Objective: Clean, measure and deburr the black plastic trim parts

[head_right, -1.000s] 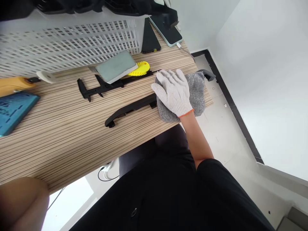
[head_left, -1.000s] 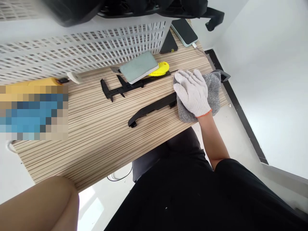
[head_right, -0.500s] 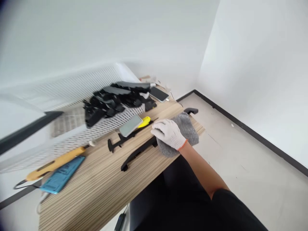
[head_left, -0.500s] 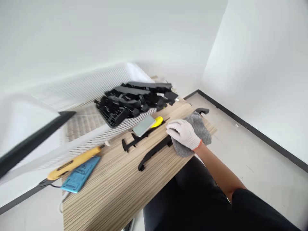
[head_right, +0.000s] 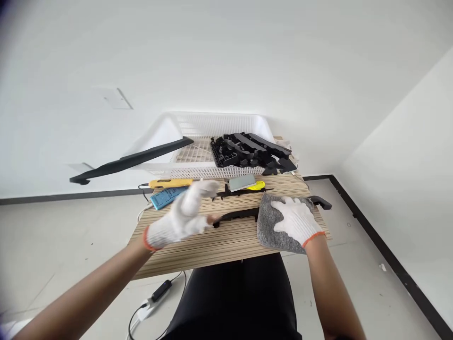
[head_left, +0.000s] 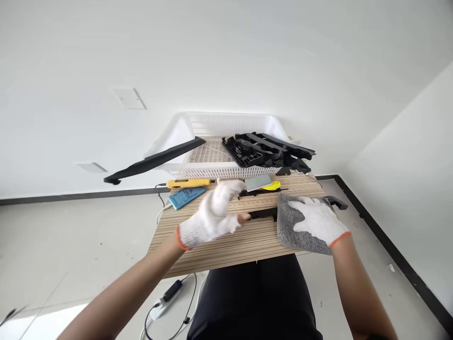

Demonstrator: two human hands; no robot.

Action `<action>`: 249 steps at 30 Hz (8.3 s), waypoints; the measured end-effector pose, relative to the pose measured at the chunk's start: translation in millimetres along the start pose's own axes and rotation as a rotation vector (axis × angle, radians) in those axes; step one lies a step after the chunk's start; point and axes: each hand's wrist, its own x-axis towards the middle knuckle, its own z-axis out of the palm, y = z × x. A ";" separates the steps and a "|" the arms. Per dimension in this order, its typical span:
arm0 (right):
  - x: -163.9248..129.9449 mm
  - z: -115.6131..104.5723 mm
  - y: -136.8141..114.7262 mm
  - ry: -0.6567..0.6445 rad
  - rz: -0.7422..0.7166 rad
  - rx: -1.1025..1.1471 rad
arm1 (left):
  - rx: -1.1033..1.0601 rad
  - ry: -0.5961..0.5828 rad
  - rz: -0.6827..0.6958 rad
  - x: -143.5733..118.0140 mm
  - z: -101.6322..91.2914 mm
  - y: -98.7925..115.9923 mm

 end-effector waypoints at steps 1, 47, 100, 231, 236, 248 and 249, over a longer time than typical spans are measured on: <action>-1.5 6.6 1.7 -0.007 0.013 -0.021 | -0.056 -0.073 0.079 -6.3 5.8 0.1; 87.0 7.3 -52.1 -0.165 -0.399 -0.337 | 0.006 -0.371 0.127 6.9 24.2 -23.2; -4.1 23.0 2.2 -0.177 -0.247 0.526 | -0.156 -0.161 0.006 1.3 29.6 -8.7; -73.2 38.0 58.5 0.275 0.260 -0.227 | -0.131 -0.408 -0.353 2.2 27.1 -8.3; -48.3 29.1 45.3 0.340 0.279 -0.104 | -0.111 -0.394 -0.373 2.3 28.6 -6.5; 58.0 21.3 -33.7 0.003 -0.258 -0.203 | -0.126 -0.287 -0.198 -0.4 35.1 -11.5; 58.4 20.5 -36.1 0.037 -0.263 -0.232 | -0.127 -0.287 -0.191 -0.1 34.6 -11.3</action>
